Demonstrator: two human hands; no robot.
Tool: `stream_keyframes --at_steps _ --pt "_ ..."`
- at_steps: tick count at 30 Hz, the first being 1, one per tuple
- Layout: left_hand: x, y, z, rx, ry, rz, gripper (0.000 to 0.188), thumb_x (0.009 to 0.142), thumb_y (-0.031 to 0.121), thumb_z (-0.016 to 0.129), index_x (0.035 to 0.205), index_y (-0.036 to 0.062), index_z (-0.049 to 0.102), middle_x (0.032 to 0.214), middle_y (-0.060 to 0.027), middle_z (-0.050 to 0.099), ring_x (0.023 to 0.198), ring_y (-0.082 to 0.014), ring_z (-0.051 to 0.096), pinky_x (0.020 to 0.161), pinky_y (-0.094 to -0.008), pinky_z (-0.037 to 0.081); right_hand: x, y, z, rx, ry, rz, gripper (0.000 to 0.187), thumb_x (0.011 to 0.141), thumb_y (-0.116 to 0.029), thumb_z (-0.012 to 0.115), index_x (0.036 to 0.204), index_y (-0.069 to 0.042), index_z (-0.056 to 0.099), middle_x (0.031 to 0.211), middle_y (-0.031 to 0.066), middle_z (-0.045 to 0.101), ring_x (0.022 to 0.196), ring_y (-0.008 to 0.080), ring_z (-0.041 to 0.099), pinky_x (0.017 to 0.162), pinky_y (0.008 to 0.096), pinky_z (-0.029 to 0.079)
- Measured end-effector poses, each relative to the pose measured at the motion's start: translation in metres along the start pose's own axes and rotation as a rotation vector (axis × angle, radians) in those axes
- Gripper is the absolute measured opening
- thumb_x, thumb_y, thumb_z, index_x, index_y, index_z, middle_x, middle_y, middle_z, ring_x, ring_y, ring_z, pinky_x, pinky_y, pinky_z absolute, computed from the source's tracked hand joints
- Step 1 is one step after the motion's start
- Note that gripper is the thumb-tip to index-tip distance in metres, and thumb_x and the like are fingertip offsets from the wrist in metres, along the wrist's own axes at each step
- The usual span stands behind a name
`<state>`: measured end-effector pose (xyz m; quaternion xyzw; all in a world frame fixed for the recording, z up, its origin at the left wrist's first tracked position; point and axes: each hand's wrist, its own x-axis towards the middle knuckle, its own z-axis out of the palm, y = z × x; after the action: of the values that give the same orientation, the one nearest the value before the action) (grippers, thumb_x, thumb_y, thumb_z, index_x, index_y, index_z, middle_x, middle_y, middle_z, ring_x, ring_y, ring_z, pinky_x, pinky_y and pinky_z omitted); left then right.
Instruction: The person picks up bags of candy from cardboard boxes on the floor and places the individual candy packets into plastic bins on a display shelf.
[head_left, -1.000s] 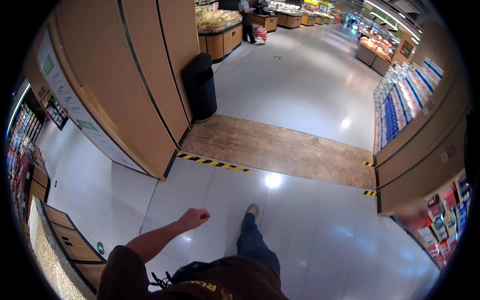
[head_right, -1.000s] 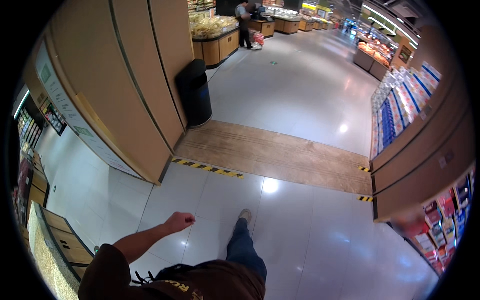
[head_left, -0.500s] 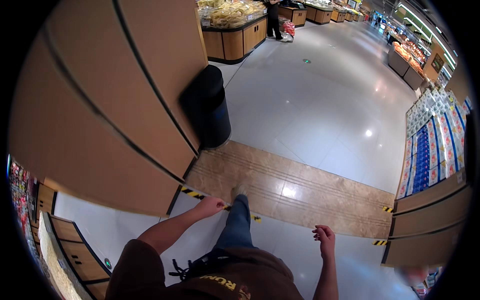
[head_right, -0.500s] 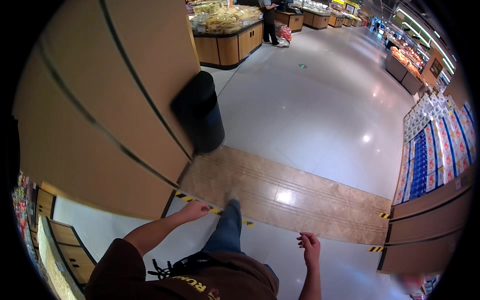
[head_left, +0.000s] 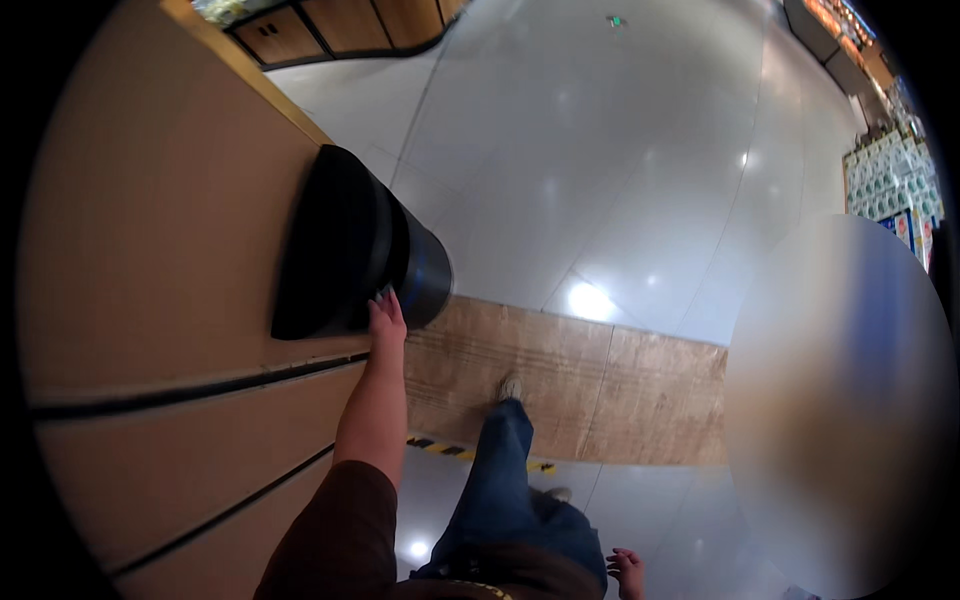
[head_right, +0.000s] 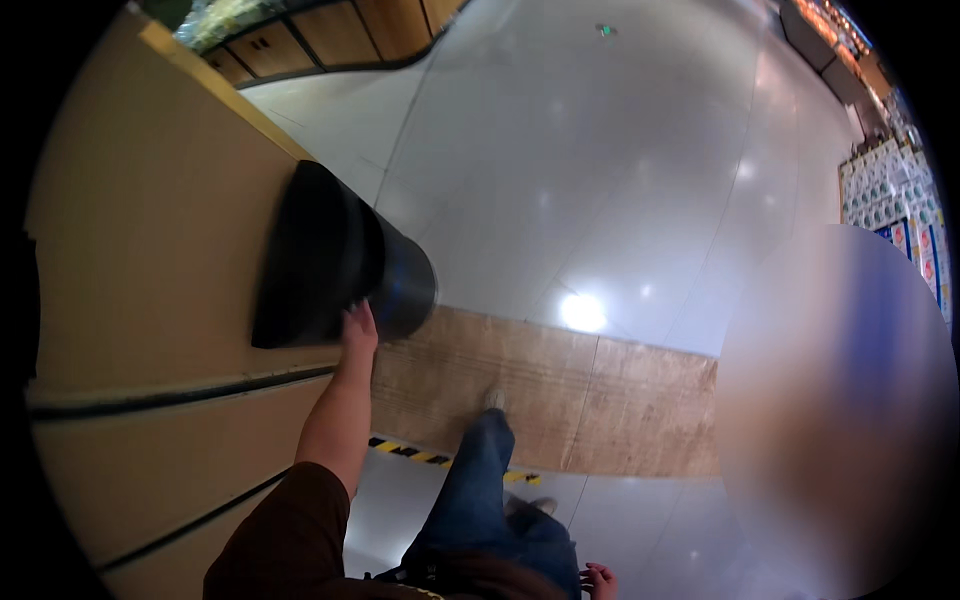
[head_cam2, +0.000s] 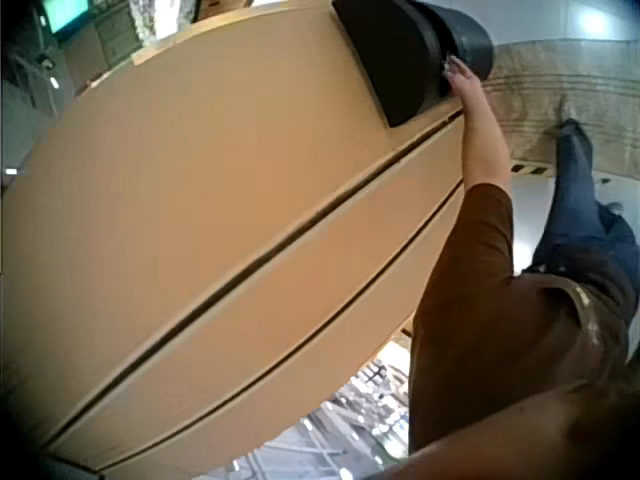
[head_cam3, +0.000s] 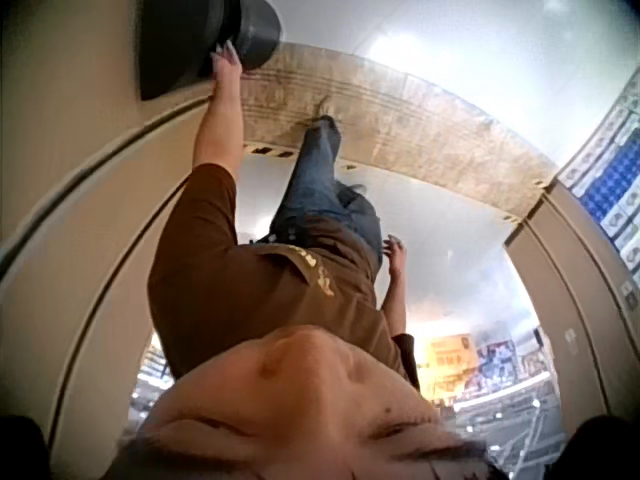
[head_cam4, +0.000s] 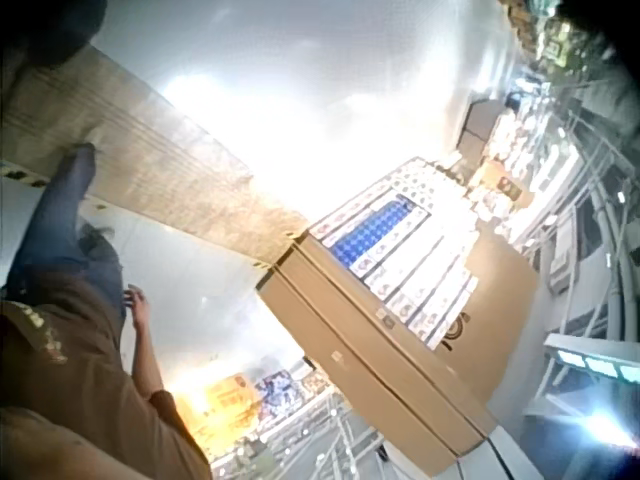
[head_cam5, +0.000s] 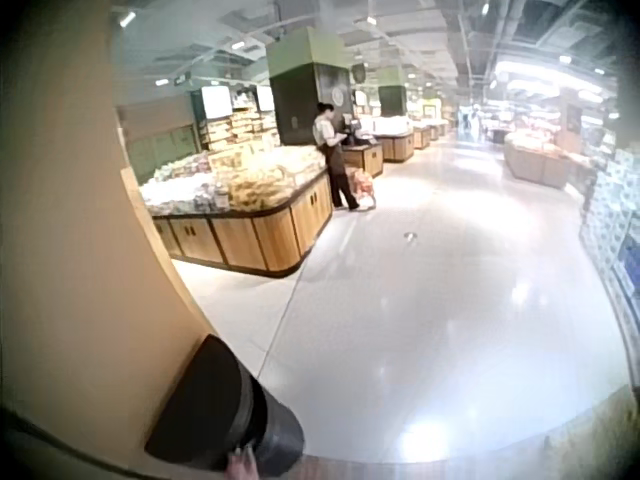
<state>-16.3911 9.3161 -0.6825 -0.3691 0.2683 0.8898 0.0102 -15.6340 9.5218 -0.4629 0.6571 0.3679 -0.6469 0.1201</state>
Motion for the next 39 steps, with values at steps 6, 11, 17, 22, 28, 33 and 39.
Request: stream_keyframes --at_steps 6,11,17,22,28,33,39 --pt "-0.009 -0.053 0.021 0.073 0.048 -0.181 0.041 0.101 0.024 0.048 0.13 -0.0041 0.043 0.126 -0.0147 0.054 0.114 -0.0268 0.058 0.095 -0.0294 0.055 -0.045 0.017 0.012 0.033 0.212 0.235 0.031 0.093 -0.027 0.057 0.114 -0.005 0.062 0.094 0.0102 0.069 0.075 0.0184 0.063 0.064 0.0313 0.053" --pt "-0.065 -0.117 -0.007 0.552 -0.093 -0.622 0.013 0.093 0.016 0.066 0.091 0.0045 0.061 0.087 -0.0045 0.063 0.081 -0.0141 0.063 0.067 -0.0204 0.056 -0.084 0.04 0.032 0.032 0.306 0.288 0.035 0.094 -0.035 0.056 0.099 -0.002 0.067 0.087 0.0098 0.07 0.073 0.0189 0.065 0.062 0.0324 0.052" --pt "-0.215 -0.158 -0.012 1.47 -0.901 -0.893 0.023 0.096 0.025 0.06 0.082 0.0071 0.062 0.064 -0.0017 0.058 0.051 -0.012 0.054 0.043 -0.0273 0.043 -0.132 0.137 0.095 0.357 0.373 0.274 0.037 0.097 -0.032 0.046 0.1 -0.004 0.07 0.093 0.0077 0.072 0.075 0.0182 0.064 0.069 0.0341 0.052" --pt "-0.2 -0.149 -0.057 2.289 -1.629 -0.903 0.03 0.095 0.02 0.052 0.113 -0.0042 0.056 0.084 -0.0235 0.068 0.067 -0.0328 0.069 0.057 -0.0417 0.058 -0.132 0.251 0.194 0.695 0.395 0.155 0.033 0.095 -0.018 0.045 0.115 -0.004 0.067 0.098 0.0077 0.072 0.076 0.0165 0.066 0.062 0.0306 0.053" --pt "-0.307 -0.174 -0.086 3.046 -2.839 -0.131 0.028 0.078 0.029 0.068 0.095 0.0065 0.072 0.089 -0.0146 0.071 0.082 -0.0279 0.07 0.073 -0.0388 0.055 -0.086 0.404 0.381 0.598 0.276 0.158 0.037 0.089 -0.017 0.049 0.122 -0.006 0.063 0.1 0.0086 0.071 0.08 0.0212 0.068 0.068 0.034 0.056" --pt "-0.499 -0.183 -0.218 2.605 -3.691 -0.5 0.028 0.084 0.026 0.063 0.103 0.007 0.071 0.092 -0.0112 0.073 0.08 -0.0212 0.071 0.071 -0.035 0.056 -0.053 0.523 0.571 1.357 0.15 0.35 0.038 0.086 -0.027 0.061 0.119 -0.01 0.064 0.108 0.009 0.069 0.089 0.0248 0.068 0.076 0.036 0.056" --pt "-0.735 -0.252 -0.381 2.628 -3.676 -0.549 0.033 0.089 0.024 0.059 0.114 0.0046 0.066 0.096 -0.0076 0.074 0.078 -0.0143 0.072 0.069 -0.0302 0.057 -0.046 0.54 0.435 1.451 0.22 0.248 0.037 0.092 -0.029 0.055 0.118 -0.004 0.063 0.101 0.0122 0.068 0.079 0.0232 0.065 0.062 0.0362 0.054"
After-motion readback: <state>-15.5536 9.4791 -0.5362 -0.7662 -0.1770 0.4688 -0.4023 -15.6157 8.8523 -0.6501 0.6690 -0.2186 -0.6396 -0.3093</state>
